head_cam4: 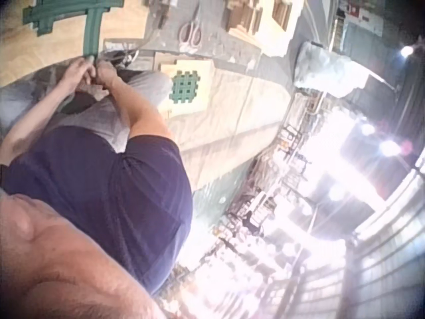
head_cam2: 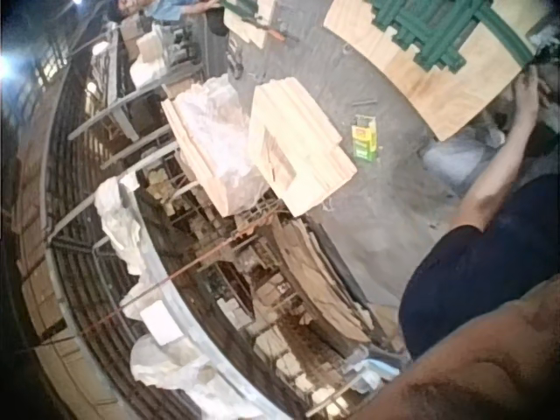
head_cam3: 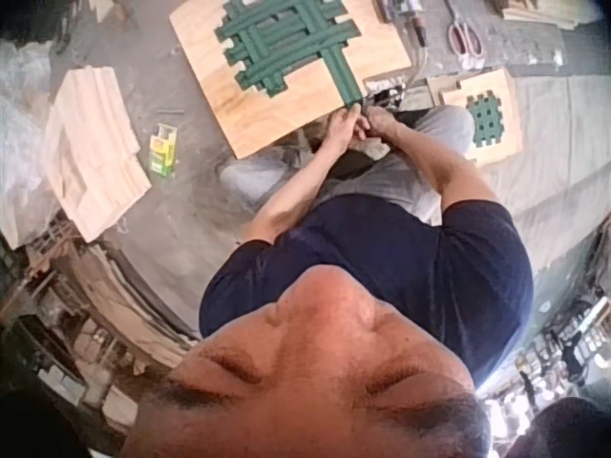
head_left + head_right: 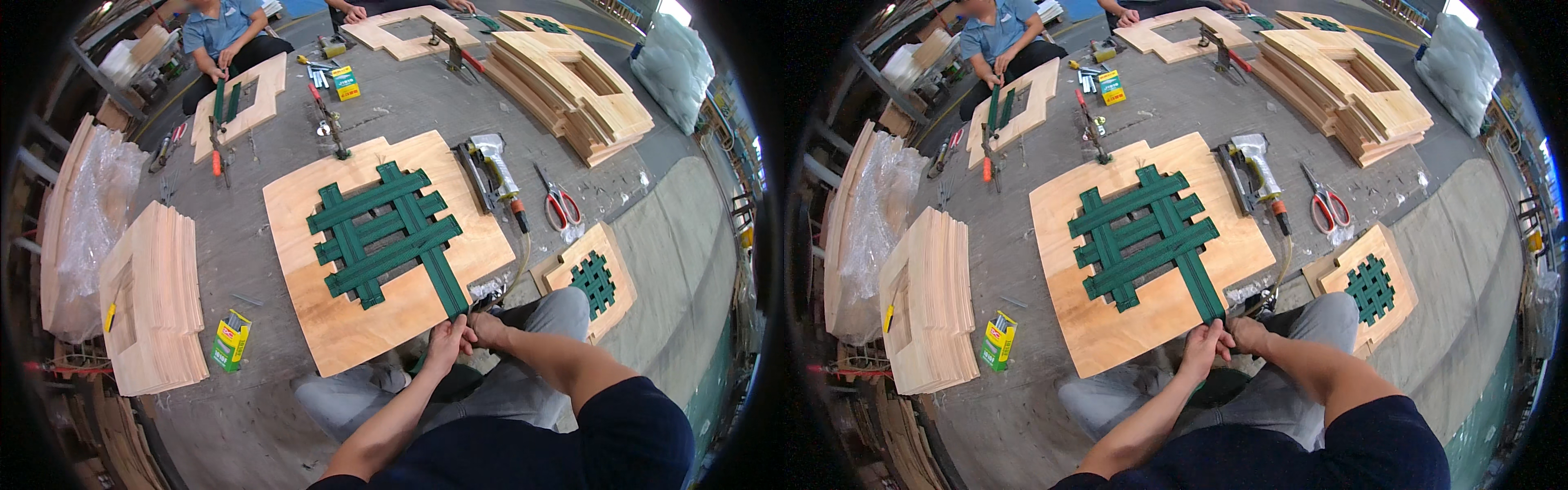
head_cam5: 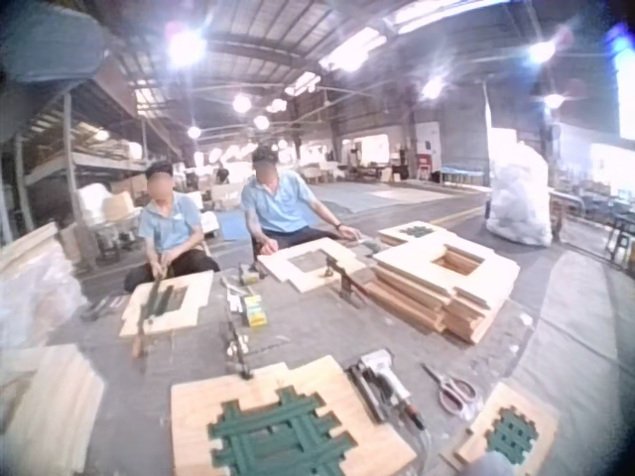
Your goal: The person assembles a green woven pattern onto a square wooden frame using a pneumatic nail gun. They position green strips in a grid, staple them to the wood, and then stack the completed unit with others.
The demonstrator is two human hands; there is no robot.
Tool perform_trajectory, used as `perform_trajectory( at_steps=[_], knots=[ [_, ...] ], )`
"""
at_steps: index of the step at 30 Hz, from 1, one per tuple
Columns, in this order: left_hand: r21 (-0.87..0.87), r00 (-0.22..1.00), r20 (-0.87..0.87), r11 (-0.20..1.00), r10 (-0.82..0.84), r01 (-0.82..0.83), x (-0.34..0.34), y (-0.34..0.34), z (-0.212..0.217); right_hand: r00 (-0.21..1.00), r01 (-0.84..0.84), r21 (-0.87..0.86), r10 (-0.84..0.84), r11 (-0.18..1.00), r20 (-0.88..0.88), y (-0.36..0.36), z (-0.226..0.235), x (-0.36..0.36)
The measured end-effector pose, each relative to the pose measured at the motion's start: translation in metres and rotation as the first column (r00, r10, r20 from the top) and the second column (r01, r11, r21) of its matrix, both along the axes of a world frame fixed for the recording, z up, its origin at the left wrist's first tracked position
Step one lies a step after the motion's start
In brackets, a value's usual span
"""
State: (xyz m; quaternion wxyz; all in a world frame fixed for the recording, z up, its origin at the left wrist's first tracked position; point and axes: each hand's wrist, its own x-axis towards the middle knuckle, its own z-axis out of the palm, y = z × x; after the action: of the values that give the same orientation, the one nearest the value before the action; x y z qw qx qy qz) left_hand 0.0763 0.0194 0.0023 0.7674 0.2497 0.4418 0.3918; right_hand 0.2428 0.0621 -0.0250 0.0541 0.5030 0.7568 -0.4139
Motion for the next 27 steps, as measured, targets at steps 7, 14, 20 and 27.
perform_trajectory(
  at_steps=[7,14,20,27],
  knots=[
    [0.378,0.887,-0.443,0.925,0.133,0.049,0.003,0.013,-0.033,0.995,-0.061,-0.001,0.061,0.998,0.075,-0.004,-0.009,-0.015],
    [0.672,0.615,-0.62,0.735,0.487,0.095,0.018,0.014,-0.034,0.997,-0.08,-0.023,0.08,0.997,-0.003,-0.026,0.073,0.016],
    [0.469,0.594,-0.754,0.863,0.28,0.188,0.011,0.011,-0.037,0.894,0.434,0.484,-0.429,0.759,-0.129,0.164,0.186,0.055],
    [0.568,0.623,-0.693,0.807,0.363,0.161,0.012,0.012,-0.032,0.766,0.563,0.363,-0.634,0.743,0.109,0.298,0.152,0.046]
  ],
)
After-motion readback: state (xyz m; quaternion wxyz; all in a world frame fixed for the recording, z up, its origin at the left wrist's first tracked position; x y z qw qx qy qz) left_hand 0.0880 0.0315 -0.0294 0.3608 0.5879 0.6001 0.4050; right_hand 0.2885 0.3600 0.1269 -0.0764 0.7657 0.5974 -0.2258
